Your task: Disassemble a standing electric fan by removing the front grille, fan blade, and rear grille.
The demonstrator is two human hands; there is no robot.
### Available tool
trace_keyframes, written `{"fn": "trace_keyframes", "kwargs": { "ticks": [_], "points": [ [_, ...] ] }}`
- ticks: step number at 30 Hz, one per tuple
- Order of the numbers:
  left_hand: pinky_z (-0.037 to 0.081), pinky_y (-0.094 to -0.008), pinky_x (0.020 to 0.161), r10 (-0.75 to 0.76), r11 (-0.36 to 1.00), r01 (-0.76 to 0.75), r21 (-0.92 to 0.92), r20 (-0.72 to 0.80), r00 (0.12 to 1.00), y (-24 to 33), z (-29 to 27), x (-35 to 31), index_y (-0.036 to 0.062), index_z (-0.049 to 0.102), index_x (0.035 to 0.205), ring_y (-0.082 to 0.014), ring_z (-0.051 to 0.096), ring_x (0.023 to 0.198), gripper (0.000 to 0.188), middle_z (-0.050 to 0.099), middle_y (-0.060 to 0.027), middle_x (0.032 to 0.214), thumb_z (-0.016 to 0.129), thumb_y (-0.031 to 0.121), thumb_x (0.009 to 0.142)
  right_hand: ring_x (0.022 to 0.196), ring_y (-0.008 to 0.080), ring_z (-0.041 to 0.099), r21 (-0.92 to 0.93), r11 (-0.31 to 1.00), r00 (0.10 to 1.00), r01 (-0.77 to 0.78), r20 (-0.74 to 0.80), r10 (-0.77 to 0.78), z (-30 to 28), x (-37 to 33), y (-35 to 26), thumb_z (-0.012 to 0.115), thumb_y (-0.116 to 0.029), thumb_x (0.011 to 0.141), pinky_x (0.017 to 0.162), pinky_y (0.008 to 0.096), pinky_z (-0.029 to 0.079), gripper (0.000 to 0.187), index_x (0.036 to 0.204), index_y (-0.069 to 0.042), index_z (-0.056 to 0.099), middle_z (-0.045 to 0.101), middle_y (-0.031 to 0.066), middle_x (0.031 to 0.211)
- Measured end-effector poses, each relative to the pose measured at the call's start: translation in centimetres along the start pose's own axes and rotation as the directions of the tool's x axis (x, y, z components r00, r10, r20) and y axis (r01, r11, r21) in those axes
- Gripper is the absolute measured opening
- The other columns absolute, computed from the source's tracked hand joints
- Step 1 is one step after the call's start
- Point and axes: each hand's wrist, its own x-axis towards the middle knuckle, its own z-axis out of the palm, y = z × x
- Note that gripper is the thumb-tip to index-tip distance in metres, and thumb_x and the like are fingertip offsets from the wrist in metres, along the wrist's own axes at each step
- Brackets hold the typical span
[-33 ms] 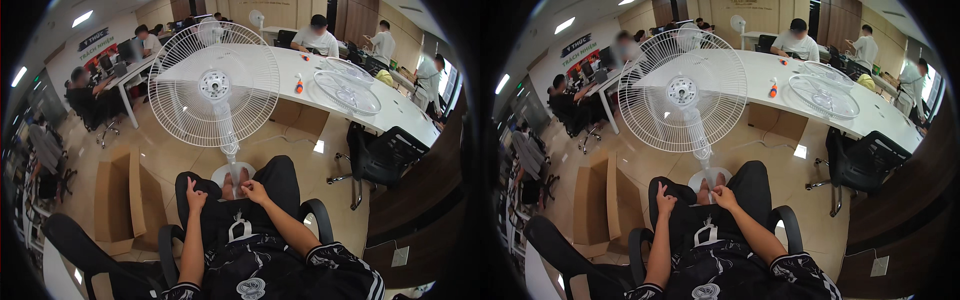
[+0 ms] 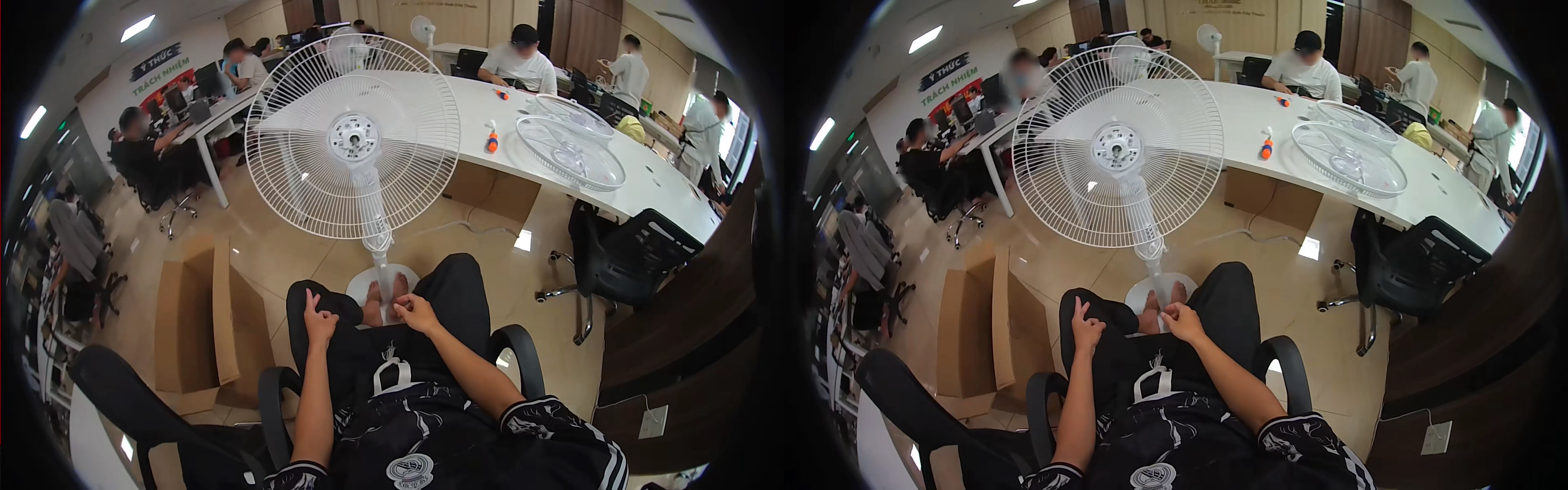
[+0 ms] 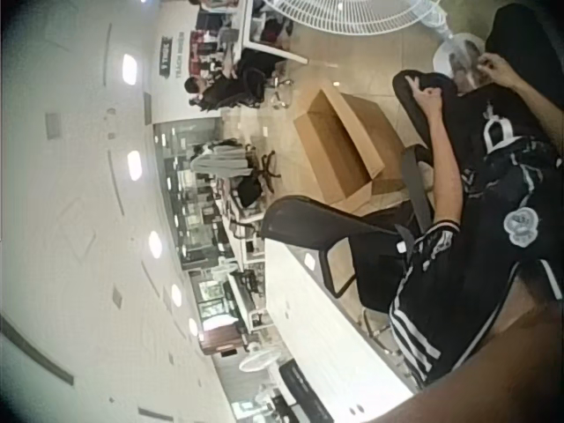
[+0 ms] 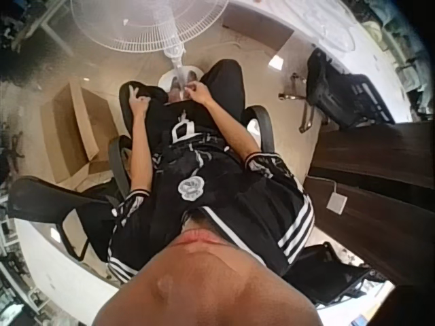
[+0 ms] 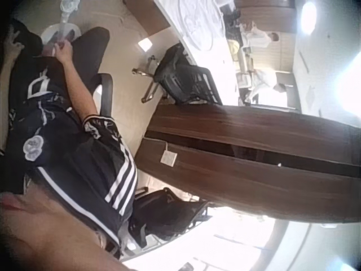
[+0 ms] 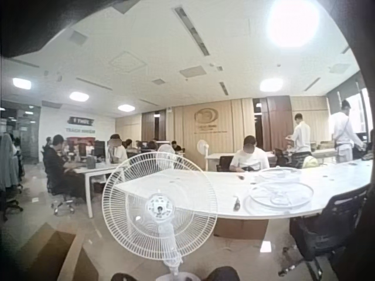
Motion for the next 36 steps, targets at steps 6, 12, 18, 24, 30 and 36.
{"fn": "trace_keyframes", "kwargs": {
  "ticks": [6,12,18,24,30,36],
  "points": [
    [0.044,-0.0213,0.051,-0.062,0.996,0.059,-0.071,-0.029,0.998,-1.6,-3.6,-0.5,0.0038,0.017,0.154,-0.0051,0.051,0.063,0.099,0.047,-0.021,0.144,0.055,-0.023,0.066,0.068,0.0168,0.068,-0.101,0.991,0.993,0.083,0.091,-0.073,2.8,0.9,0.0,0.071,-0.023,0.087,0.065,0.0298,0.054,0.032,0.108,0.001,0.064,0.071,0.0107,0.079],
    [0.043,-0.0202,0.047,-0.165,0.984,0.154,-0.092,-0.141,0.976,0.7,-3.4,-1.5,0.0082,0.02,0.155,-0.0172,0.066,0.082,0.099,0.042,-0.0247,0.147,0.054,-0.025,0.068,0.074,0.0206,0.07,-0.183,0.983,0.986,-0.001,0.162,0.031,2.9,0.6,-1.3,0.071,-0.026,0.085,0.071,0.0321,0.054,0.038,0.111,0.0,0.064,0.071,0.0131,0.083],
    [0.045,-0.0207,0.051,-0.114,0.978,0.121,-0.168,0.05,0.992,-0.7,-2.2,0.5,0.0002,0.03,0.149,-0.0287,0.062,0.117,0.088,0.04,-0.0237,0.147,0.048,-0.025,0.067,0.08,0.0217,0.07,-0.203,0.979,0.995,-0.002,0.095,0.022,1.2,0.4,-1.4,0.071,-0.026,0.085,0.075,0.0332,0.054,0.036,0.11,-0.001,0.065,0.072,0.0133,0.085],
    [0.052,-0.0292,0.077,-0.085,0.951,0.144,-0.273,0.217,0.972,-2.0,0.9,2.5,-0.0016,0.032,0.148,-0.0311,0.053,0.126,0.074,0.037,-0.0235,0.149,0.045,-0.017,0.077,0.076,0.0204,0.07,-0.162,0.985,0.998,-0.064,-0.016,0.062,-1.7,-0.8,0.1,0.071,-0.026,0.085,0.074,0.0323,0.054,0.035,0.109,0.0,0.065,0.072,0.0128,0.084],
    [0.033,-0.0477,0.112,-0.075,0.89,0.194,-0.414,0.286,0.955,-1.3,4.3,2.8,0.0028,0.025,0.152,-0.0369,0.027,0.144,0.066,0.024,-0.0254,0.155,0.035,-0.006,0.088,0.07,0.0167,0.068,-0.06,0.993,0.987,-0.1,-0.129,0.091,-4.1,-2.2,2.3,0.07,-0.022,0.089,0.065,0.0292,0.054,0.034,0.111,0.002,0.063,0.071,0.0114,0.081],
    [0.036,-0.0502,0.109,0.034,0.832,0.2,-0.518,0.406,0.913,-1.6,3.5,2.6,0.0075,0.022,0.154,-0.0381,0.031,0.142,0.064,0.031,-0.0262,0.152,0.034,0.008,0.091,0.067,0.0144,0.066,-0.026,0.994,0.988,-0.109,-0.109,0.106,-3.7,-1.8,2.8,0.069,-0.022,0.089,0.062,0.0279,0.053,0.033,0.111,0.002,0.062,0.07,0.0097,0.079]
  ]
}}
